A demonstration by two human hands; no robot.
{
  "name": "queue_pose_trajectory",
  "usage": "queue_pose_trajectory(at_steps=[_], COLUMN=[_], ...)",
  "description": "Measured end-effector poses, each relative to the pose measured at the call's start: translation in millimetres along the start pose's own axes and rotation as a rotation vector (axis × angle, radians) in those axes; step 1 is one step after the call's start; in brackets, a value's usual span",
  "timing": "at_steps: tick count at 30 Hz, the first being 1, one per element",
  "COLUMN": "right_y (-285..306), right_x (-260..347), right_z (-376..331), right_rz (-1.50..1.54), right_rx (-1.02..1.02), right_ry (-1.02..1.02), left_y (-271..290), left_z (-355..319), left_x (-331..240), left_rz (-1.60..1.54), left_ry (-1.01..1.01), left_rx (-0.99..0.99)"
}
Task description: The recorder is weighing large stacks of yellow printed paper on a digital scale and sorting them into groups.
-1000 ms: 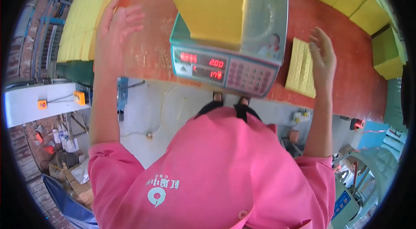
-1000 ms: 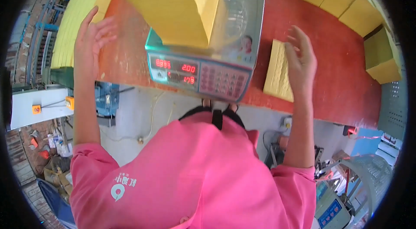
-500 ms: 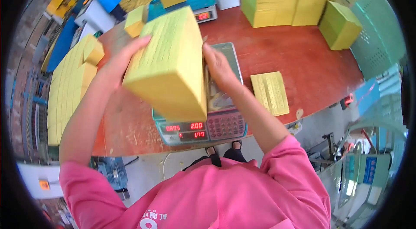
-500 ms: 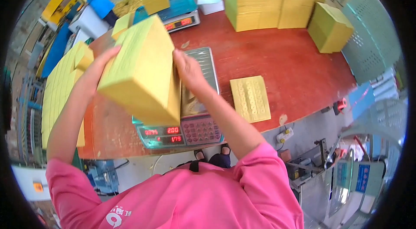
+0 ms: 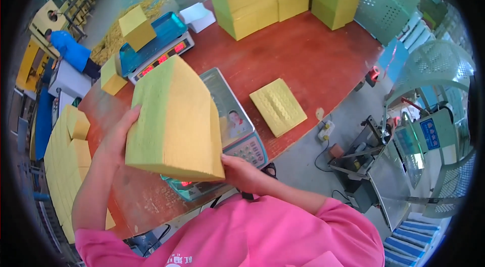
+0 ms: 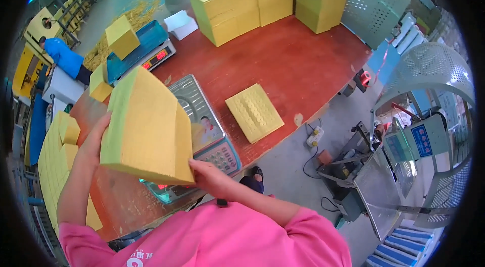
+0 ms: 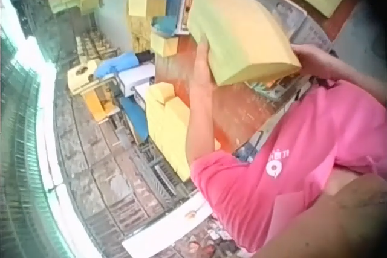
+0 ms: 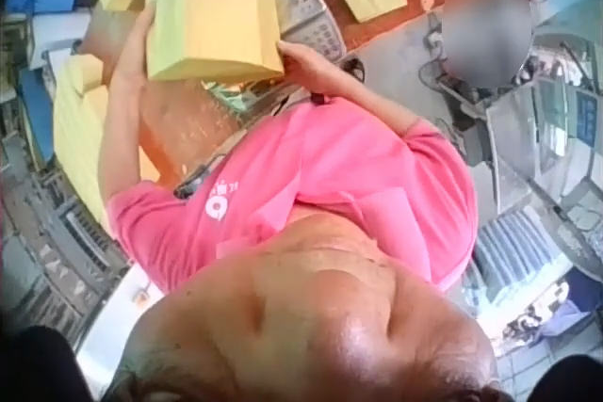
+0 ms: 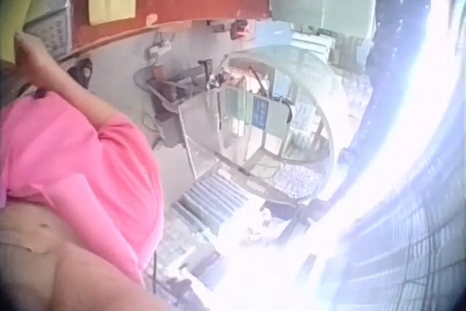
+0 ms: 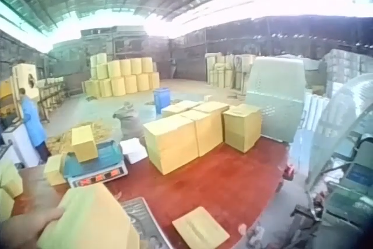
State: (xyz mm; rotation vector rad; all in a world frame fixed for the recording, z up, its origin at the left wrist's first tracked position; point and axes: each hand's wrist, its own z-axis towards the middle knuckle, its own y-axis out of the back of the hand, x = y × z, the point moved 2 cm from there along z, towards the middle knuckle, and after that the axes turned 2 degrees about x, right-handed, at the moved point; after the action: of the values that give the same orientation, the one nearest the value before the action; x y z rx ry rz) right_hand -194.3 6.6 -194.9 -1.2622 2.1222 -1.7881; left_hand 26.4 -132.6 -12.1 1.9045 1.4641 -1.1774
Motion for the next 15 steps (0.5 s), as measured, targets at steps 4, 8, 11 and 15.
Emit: queue_pose_trajectory(at_steps=[4, 8, 11, 15], right_y=[-1.4, 25.4, 60.2, 128.0], right_x=[21.9, 86.9, 160.1, 282.8], right_z=[-10.9, -33.1, -38.8, -49.4], right_rz=[-0.026, -0.299, -0.532, -0.677], right_rx=[0.045, -0.090, -0.175, -0.206], right_ry=[0.050, 0.124, 0.224, 0.349], left_y=[-13.1, -53.2, -101.1, -191.2], left_z=[-9.4, 6.4, 48.2, 142.2], left_x=[10.7, 15.5, 3.2, -18.5], left_rz=[-0.030, -0.159, -0.172, -0.278], left_ry=[-0.034, -0.168, -0.276, -0.219], left_rx=[-0.064, -0.081, -0.043, 0.055])
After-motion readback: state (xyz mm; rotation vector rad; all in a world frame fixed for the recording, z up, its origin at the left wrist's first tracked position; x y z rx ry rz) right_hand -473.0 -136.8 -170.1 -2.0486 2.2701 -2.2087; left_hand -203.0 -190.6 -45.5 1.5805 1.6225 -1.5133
